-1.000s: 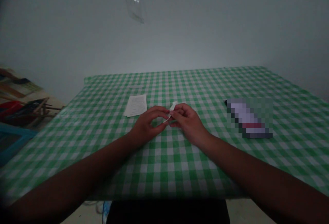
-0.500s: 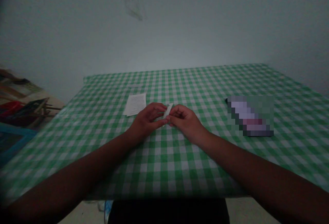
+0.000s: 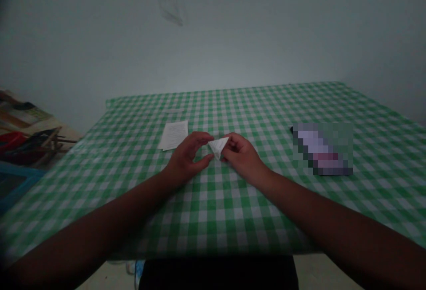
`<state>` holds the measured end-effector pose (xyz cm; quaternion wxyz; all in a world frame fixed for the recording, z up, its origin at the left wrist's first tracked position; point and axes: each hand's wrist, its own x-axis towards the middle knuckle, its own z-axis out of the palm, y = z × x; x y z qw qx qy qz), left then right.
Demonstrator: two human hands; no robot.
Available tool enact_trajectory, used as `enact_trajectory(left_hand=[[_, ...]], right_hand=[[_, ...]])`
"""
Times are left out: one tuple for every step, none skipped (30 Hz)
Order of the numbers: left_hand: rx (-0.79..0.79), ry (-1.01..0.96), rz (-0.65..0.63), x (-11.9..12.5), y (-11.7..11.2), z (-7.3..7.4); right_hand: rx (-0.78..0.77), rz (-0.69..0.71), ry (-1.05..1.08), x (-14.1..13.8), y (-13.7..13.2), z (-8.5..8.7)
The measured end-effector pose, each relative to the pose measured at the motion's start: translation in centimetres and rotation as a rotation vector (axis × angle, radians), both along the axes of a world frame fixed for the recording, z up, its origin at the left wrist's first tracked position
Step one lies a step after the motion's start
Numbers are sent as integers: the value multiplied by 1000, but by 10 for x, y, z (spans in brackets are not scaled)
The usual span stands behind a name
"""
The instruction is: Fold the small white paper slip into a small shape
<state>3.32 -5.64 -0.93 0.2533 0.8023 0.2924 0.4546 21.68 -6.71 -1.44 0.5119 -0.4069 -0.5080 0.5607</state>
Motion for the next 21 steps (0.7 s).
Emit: enact_trajectory(left_hand=[[71, 64, 17, 1, -2, 2], [133, 108, 23, 2, -3, 3], [184, 131, 19, 3, -5, 4], [223, 142, 5, 4, -6, 6], [247, 149, -14, 4, -7, 6], [256, 163, -27, 4, -8, 7], [255, 187, -33, 3, -8, 7], [248, 220, -30, 2, -8, 7], [241, 258, -21, 1, -8, 6], [238, 297, -8, 1, -7, 6], [240, 333, 3, 0, -7, 6], [247, 368, 9, 0, -7, 6], [256, 398, 13, 0, -7, 6], [266, 426, 18, 0, -7, 6], [275, 451, 24, -1, -7, 6], [280, 469, 31, -1, -7, 7], [278, 478, 40, -2, -7, 8], [268, 477, 51, -3, -6, 8], [251, 466, 60, -4, -5, 9], [230, 447, 66, -5, -4, 10], [207, 422, 68, -7, -3, 10]], right_hand=[[14, -5, -17, -1, -1, 1], [26, -8, -20, -2, -1, 1], [34, -12, -12, -3, -2, 2], [38, -14, -4, -3, -2, 2], [43, -18, -5, -3, -2, 2], [48, -25, -14, -3, -2, 2], [55, -32, -30, -3, -1, 2], [65, -38, -49, -2, -1, 2], [74, -44, -70, -1, -1, 2], [82, -48, -90, 0, 0, 2], [88, -50, -105, 1, 0, 2], [89, -47, -118, 2, 0, 2], [87, -42, -129, 2, 0, 1], [83, -39, -133, 3, 0, 1], [77, -35, -134, 4, 0, 0], [71, -31, -129, 4, 0, -1], [63, -17, -119, 4, 0, -1], [52, 6, -101, 5, 1, -1], [35, 37, -74, 5, 1, -1], [14, 77, -45, 6, 1, 0], [-8, 113, -11, 6, 1, 2]])
